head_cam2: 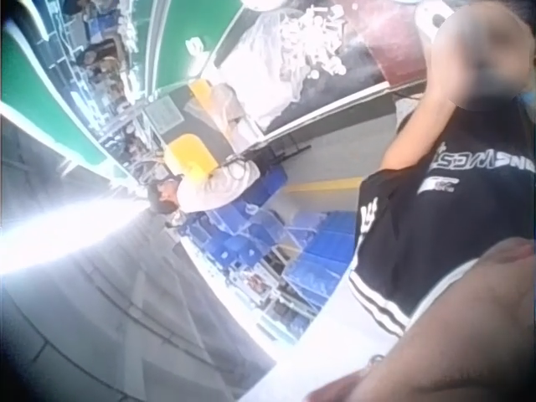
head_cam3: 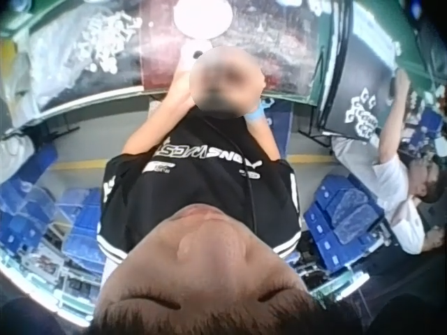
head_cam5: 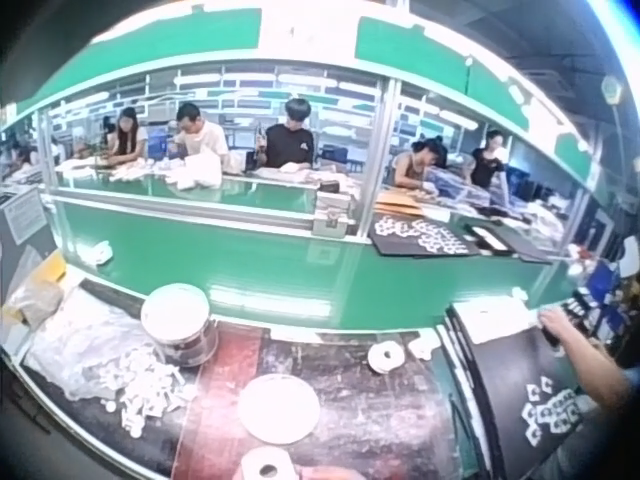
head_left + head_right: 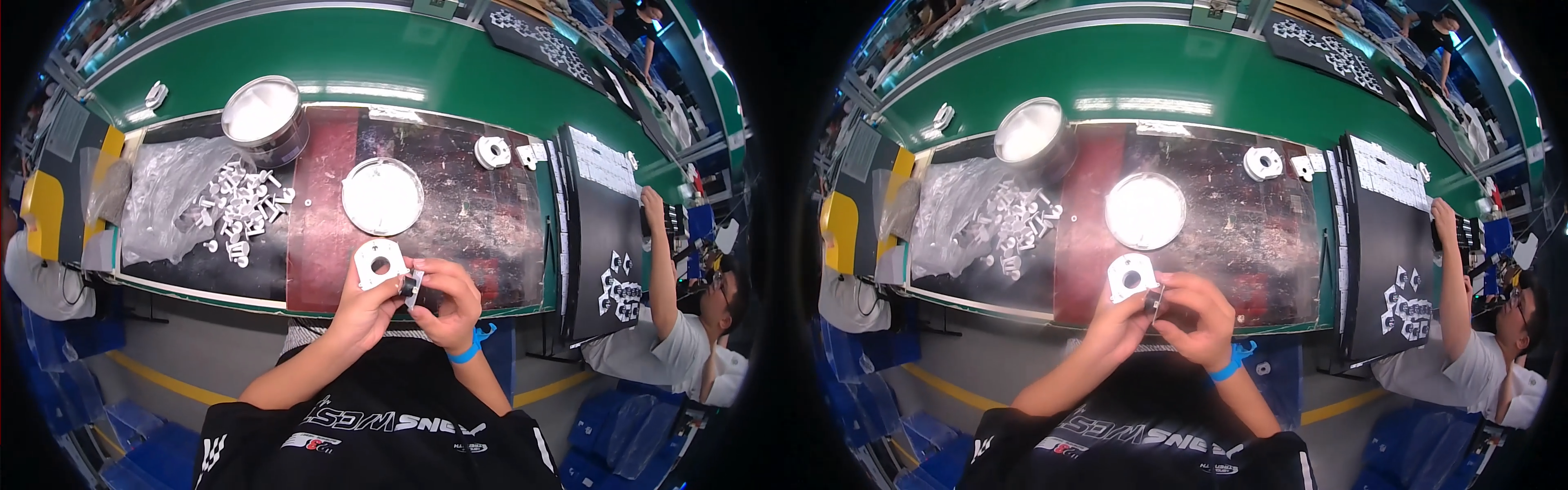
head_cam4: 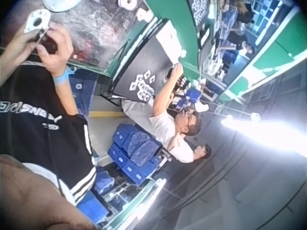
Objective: Manually assemble plastic and metal components for light fixtures at a factory workbench.
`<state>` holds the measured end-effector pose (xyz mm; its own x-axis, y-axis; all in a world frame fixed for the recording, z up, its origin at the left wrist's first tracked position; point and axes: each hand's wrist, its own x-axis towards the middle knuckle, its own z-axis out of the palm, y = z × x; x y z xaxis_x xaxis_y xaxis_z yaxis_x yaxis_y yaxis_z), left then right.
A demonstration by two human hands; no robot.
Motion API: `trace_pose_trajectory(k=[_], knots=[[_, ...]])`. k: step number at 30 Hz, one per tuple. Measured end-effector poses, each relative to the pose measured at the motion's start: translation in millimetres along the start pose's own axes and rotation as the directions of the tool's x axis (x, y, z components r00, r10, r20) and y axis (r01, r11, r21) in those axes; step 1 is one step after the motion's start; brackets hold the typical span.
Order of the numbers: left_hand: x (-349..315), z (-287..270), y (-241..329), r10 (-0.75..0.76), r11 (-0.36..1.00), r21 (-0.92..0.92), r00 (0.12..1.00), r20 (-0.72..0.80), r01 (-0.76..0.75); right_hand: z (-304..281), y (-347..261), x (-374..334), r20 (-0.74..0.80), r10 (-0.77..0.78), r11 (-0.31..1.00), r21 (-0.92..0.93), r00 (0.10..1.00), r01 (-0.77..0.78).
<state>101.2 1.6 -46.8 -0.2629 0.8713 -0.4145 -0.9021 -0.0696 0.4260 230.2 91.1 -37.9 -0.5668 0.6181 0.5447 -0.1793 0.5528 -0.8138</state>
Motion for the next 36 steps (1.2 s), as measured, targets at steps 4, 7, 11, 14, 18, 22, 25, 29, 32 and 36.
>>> trace_pose_trajectory(k=[4,7,11,14,18,22,25,29,32,36], knots=[[-3,2,2,0.044,0.998,0.048,0.999,0.005,-0.044,7,0,-3,-0.009,0.015,1.0,0.027,1.0,-0.014],[-3,9,9,0.04,0.99,0.137,0.998,0.044,-0.045,7,3,-5,-0.135,0.107,0.959,0.277,0.985,-0.066],[-6,5,19,-0.004,0.971,0.236,0.992,0.126,-0.026,-19,-18,27,0.103,0.055,0.988,-0.148,0.993,-0.039],[-6,0,19,-0.004,0.975,0.221,0.984,0.179,-0.036,-17,-26,42,0.252,-0.018,0.95,-0.297,0.967,0.095],[-5,-4,17,0.057,0.968,0.233,0.982,0.182,-0.099,-9,-28,44,0.338,-0.018,0.927,-0.347,0.941,0.142],[-7,-5,18,0.106,0.941,0.302,0.982,0.156,-0.149,-7,-27,38,0.337,-0.003,0.915,-0.379,0.941,0.138],[-6,-11,15,0.141,0.898,0.396,0.978,0.152,-0.191,-4,-26,35,0.33,0.006,0.916,-0.379,0.944,0.127],[-4,-15,17,0.147,0.888,0.414,0.977,0.151,-0.198,-1,-28,38,0.338,0.01,0.926,-0.358,0.941,0.119],[-5,-15,20,0.166,0.878,0.426,0.974,0.155,-0.218,1,-31,41,0.365,0.005,0.935,-0.332,0.931,0.125],[-5,-16,22,0.177,0.869,0.437,0.97,0.164,-0.233,3,-31,41,0.378,-0.002,0.937,-0.321,0.926,0.133]])
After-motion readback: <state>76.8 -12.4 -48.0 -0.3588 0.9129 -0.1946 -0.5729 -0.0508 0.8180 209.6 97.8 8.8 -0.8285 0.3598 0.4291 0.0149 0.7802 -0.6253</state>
